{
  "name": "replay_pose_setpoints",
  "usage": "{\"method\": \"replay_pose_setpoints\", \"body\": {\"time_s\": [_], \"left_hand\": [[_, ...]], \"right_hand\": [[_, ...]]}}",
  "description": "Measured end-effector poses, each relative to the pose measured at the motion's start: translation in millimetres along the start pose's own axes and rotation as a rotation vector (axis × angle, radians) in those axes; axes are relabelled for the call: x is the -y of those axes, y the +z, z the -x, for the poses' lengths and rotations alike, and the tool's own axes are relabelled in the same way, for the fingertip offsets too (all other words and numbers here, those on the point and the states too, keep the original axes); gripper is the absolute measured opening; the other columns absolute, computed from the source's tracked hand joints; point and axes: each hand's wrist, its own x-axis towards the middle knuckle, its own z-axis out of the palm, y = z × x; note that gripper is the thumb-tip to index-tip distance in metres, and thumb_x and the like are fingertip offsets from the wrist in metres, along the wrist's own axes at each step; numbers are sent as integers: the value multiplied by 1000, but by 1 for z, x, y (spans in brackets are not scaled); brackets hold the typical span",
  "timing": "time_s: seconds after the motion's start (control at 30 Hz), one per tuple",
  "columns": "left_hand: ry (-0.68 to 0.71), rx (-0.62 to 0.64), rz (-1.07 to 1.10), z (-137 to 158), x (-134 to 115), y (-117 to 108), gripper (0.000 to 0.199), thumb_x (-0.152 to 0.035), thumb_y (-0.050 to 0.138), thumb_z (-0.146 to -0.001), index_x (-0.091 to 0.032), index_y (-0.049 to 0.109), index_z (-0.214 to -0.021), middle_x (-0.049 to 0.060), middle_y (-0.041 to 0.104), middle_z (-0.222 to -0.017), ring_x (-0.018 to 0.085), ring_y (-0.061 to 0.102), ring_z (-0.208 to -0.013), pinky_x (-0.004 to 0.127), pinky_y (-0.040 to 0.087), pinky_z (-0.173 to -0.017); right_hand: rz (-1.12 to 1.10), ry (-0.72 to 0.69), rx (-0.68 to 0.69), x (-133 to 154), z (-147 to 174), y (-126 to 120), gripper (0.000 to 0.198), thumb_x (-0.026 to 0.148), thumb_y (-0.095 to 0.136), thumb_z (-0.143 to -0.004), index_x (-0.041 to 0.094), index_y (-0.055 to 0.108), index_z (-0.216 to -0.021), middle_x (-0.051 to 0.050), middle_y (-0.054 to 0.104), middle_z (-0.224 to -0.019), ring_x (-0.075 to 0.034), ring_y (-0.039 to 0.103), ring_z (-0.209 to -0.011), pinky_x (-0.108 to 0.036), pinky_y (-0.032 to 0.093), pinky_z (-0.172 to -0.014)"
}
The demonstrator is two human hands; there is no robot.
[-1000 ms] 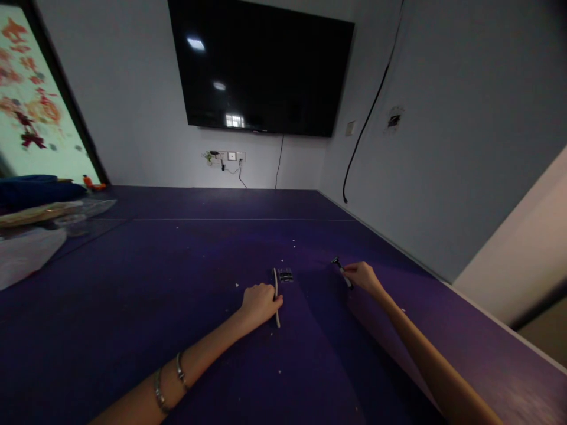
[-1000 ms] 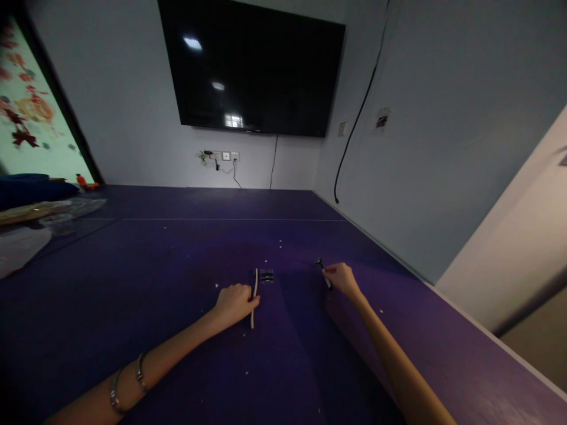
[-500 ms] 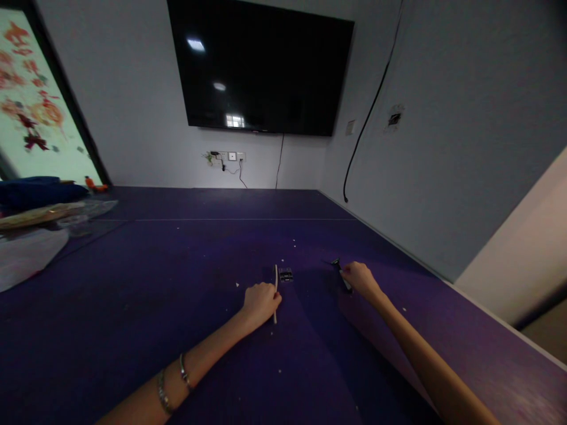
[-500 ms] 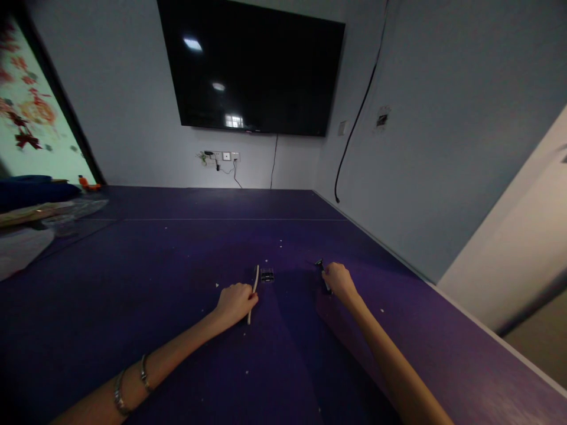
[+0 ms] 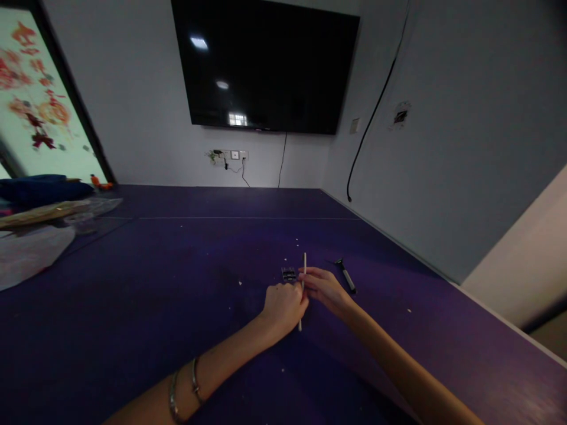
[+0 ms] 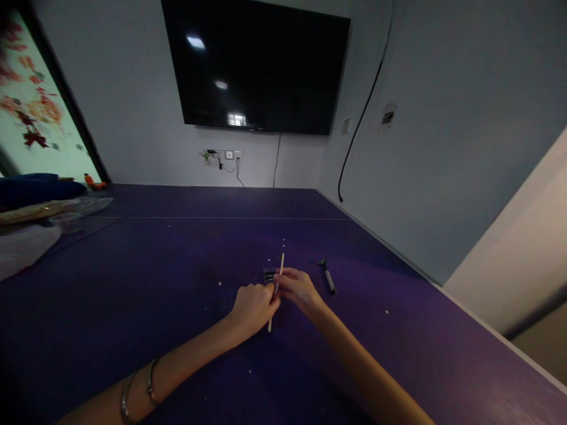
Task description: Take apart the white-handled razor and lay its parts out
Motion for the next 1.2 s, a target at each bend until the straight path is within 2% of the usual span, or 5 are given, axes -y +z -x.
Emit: {"method": "replay_pose_setpoints", "body": {"time_s": [0.27, 0.5, 0.6, 0.7, 1.2], "left_hand": [[48, -21, 155, -3, 11, 6, 35, -44, 36, -88, -19, 62, -86, 7, 69, -79, 24, 65, -73, 36, 47, -67], [4, -81, 374, -39, 60, 25, 17, -33, 48, -83, -19, 57, -81, 4, 64, -81, 18, 60, -75, 28, 45, -65], [45, -170, 391, -52, 78, 36, 16, -30, 54, -78, -17, 57, -88, 7, 62, -93, 20, 57, -90, 32, 45, -79], [134, -166, 368, -60, 89, 46, 31, -29, 57, -75, -16, 56, -102, 10, 59, -108, 24, 53, -103, 37, 41, -91], [146, -41, 420, -66, 104, 69, 53, -28, 59, -72, -13, 49, -121, 12, 56, -123, 23, 52, -113, 37, 38, -98]], "right_hand": [[115, -23, -131, 17, 0, -16, 26, 24, 76, -57, 14, 71, -81, -2, 67, -68, -12, 61, -60, -25, 51, -59], [592, -211, -395, 50, -15, -114, 25, 32, 65, -66, 12, 74, -78, -6, 69, -66, -16, 62, -58, -25, 49, -55], [1120, -215, -547, 56, -19, -155, 33, 34, 56, -73, 11, 74, -86, -5, 69, -63, -19, 63, -60, -23, 44, -51], [1286, -199, -583, 53, -23, -177, 27, 27, 57, -70, 10, 75, -80, -6, 70, -67, -22, 65, -67, -22, 41, -54], [1469, -77, -496, 26, -43, -172, 15, 19, 60, -68, 13, 73, -68, -11, 69, -66, -21, 65, -66, -22, 38, -52]]}}
